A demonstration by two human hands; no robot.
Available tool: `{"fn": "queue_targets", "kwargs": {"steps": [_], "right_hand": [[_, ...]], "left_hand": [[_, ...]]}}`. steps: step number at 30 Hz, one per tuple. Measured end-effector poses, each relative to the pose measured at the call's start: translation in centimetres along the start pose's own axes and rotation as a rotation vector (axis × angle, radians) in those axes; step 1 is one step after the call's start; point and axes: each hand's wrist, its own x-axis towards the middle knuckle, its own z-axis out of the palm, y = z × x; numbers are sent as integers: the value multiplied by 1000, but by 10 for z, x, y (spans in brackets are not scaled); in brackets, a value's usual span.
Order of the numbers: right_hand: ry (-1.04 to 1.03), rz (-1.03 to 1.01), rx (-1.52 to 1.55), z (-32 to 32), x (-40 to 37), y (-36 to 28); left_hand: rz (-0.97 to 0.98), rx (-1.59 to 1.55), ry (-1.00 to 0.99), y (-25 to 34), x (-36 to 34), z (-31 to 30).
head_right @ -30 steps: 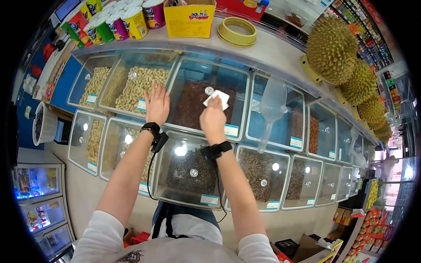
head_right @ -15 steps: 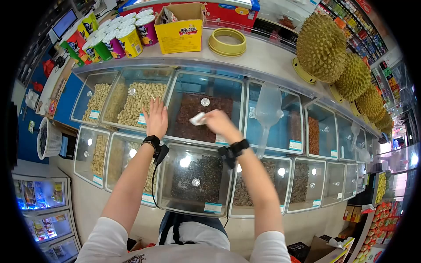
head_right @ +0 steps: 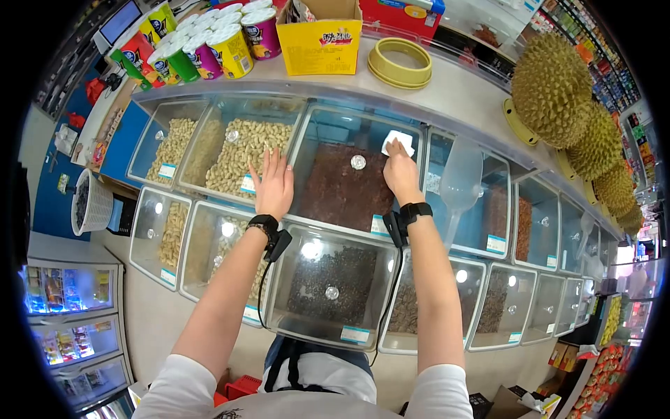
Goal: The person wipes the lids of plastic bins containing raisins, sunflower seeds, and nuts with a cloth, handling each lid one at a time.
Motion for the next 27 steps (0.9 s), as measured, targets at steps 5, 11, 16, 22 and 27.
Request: {"fn": "queue_targets", "kwargs": {"steps": [5,11,16,22,27], "right_hand": [[6,-39,41,8,-27,-40],[4,63,-1,15,-53,-82],[-9,54,2,26,-70,-105],[-60,75,80,24,-71,-127],[-5,107,196,31,-46,-125]], "left_hand": [[-23,-8,-38,1,2,1],[-27,-20,-62,2,2,-1],[-28,-29,-67,3,2,-2],[-41,-15,-73,4,2,-3],[-37,-30,-57,3,2,-1]]}}
